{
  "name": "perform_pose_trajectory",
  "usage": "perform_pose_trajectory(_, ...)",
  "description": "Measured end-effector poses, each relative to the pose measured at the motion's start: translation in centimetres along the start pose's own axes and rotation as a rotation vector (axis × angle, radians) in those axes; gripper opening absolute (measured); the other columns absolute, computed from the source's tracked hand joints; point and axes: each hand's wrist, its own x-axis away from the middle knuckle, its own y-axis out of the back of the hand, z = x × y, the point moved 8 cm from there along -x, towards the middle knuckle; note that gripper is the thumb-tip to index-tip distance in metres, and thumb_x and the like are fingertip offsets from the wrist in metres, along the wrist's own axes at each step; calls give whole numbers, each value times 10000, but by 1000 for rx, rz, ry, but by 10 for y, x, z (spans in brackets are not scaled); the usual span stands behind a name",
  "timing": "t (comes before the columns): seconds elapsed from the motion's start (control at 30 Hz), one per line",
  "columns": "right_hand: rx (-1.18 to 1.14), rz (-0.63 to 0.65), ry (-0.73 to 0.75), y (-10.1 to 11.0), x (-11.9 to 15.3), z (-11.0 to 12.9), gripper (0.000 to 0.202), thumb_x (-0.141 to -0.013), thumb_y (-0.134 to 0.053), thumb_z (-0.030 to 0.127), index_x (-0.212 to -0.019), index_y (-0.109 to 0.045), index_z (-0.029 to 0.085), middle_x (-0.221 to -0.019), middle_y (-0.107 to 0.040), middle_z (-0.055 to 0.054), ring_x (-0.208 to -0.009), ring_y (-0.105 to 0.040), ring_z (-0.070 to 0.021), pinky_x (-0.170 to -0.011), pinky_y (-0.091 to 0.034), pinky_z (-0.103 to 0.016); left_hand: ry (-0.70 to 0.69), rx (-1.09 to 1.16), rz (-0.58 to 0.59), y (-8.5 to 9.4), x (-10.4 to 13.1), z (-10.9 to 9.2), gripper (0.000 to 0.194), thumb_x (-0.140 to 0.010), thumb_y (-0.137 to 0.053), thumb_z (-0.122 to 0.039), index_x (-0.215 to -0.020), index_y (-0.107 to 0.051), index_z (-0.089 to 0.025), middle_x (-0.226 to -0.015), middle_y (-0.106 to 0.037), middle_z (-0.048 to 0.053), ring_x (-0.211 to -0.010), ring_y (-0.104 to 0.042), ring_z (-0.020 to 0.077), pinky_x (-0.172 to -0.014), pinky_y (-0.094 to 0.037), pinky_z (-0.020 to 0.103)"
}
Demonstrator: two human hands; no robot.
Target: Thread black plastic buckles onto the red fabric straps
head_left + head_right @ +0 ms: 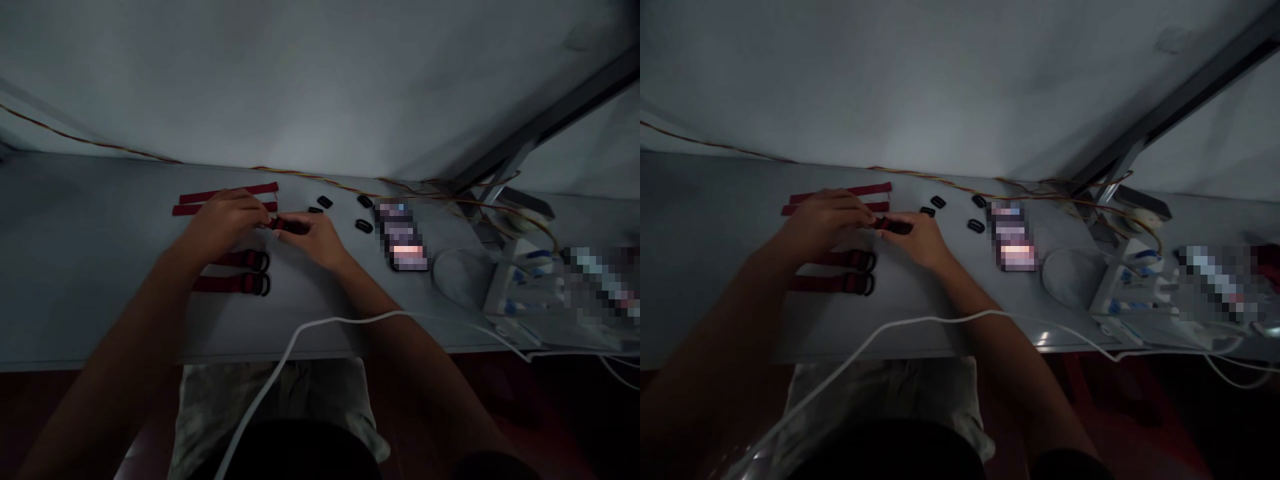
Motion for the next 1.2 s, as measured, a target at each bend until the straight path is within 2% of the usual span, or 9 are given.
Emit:
perform_pose_trajectory(0.13, 256, 54, 214, -19, 3, 10, 283, -821, -854, 408, -1076, -854, 287, -1158, -794, -63, -1107, -720, -291, -1070, -520, -466, 19, -63, 78, 2, 27, 12, 231, -974, -593, -271, -997, -811, -344, -1084, -814, 17, -1069, -712, 287, -1012, -513, 495)
perform_pose_trajectory(0.27, 341, 158, 300, -34, 8, 15, 263, -932, -750, 343, -1168, -837, 269, -1253, -788, -87, -1209, -709, -291, -1116, -497, -457, 81, -135, 171, -7, 49, 17, 271, -956, -573, -202, -1055, -812, -282, -1148, -806, 58, -1107, -703, 306, -1019, -507, 517)
perform_pose_trajectory(0.37, 372, 200, 317, -40, 8, 15, 264, -980, -674, 285, -1196, -824, 290, -1278, -786, -66, -1249, -693, -276, -1150, -466, -464, 129, -160, 173, -6, 49, 15, 290, -958, -545, -191, -1062, -807, -258, -1165, -803, 56, -1110, -711, 304, -1034, -516, 509)
perform_pose_trajectory(0.57, 436, 248, 352, -44, 7, 16, 299, -972, -619, 177, -1147, -829, 298, -1192, -812, -31, -1097, -724, -227, -1097, -481, -418, 158, -111, 154, -6, 29, 6, 327, -935, -570, -260, -1182, -779, -212, -1164, -801, 117, -1089, -744, 336, -977, -578, 503)
perform_pose_trajectory(0.67, 456, 116, 352, -15, 2, 20, 227, -957, -650, 223, -1040, -848, 297, -1158, -816, -37, -1096, -729, -245, -1053, -511, -414, 150, -44, 164, -9, 29, 8, 328, -913, -545, -228, -1121, -798, -249, -1116, -814, 85, -1061, -754, 311, -982, -586, 480)
perform_pose_trajectory(0.77, 548, -117, 312, 33, -2, 22, 217, -938, -648, 205, -1001, -850, 255, -1065, -822, -71, -978, -740, -252, -972, -541, -415, 115, 8, 180, -9, 24, 8, 345, -878, -523, -197, -1042, -813, -291, -1080, -820, 41, -1023, -761, 268, -959, -599, 422)
perform_pose_trajectory(0.9, 710, -308, 237, 83, -3, 23, 216, -902, -670, 164, -1020, -848, 196, -1044, -818, -105, -941, -743, -265, -976, -541, -430, 121, 6, 125, -7, -8, 9, 359, -862, -554, -200, -1095, -812, -292, -1139, -815, 15, -1071, -757, 247, -1015, -581, 403)
perform_pose_trajectory(1.03, 879, -439, 107, 120, 1, 24, 268, -889, -653, 128, -1079, -842, 150, -1061, -810, -140, -912, -744, -274, -964, -560, -447, 208, -71, 69, -28, -38, 31, 276, -865, -633, -251, -1076, -810, -254, -1029, -825, 61, -929, -757, 269, -935, -593, 436)
perform_pose_trajectory(1.2, 992, -444, -72, 153, 13, 21, 282, -854, -675, 119, -1071, -849, 162, -1099, -816, -142, -1013, -745, -318, -1033, -537, -502, 204, -54, -5, -54, -38, 67, 234, -871, -702, -364, -1038, -812, -243, -1065, -813, 98, -966, -735, 291, -922, -586, 453)
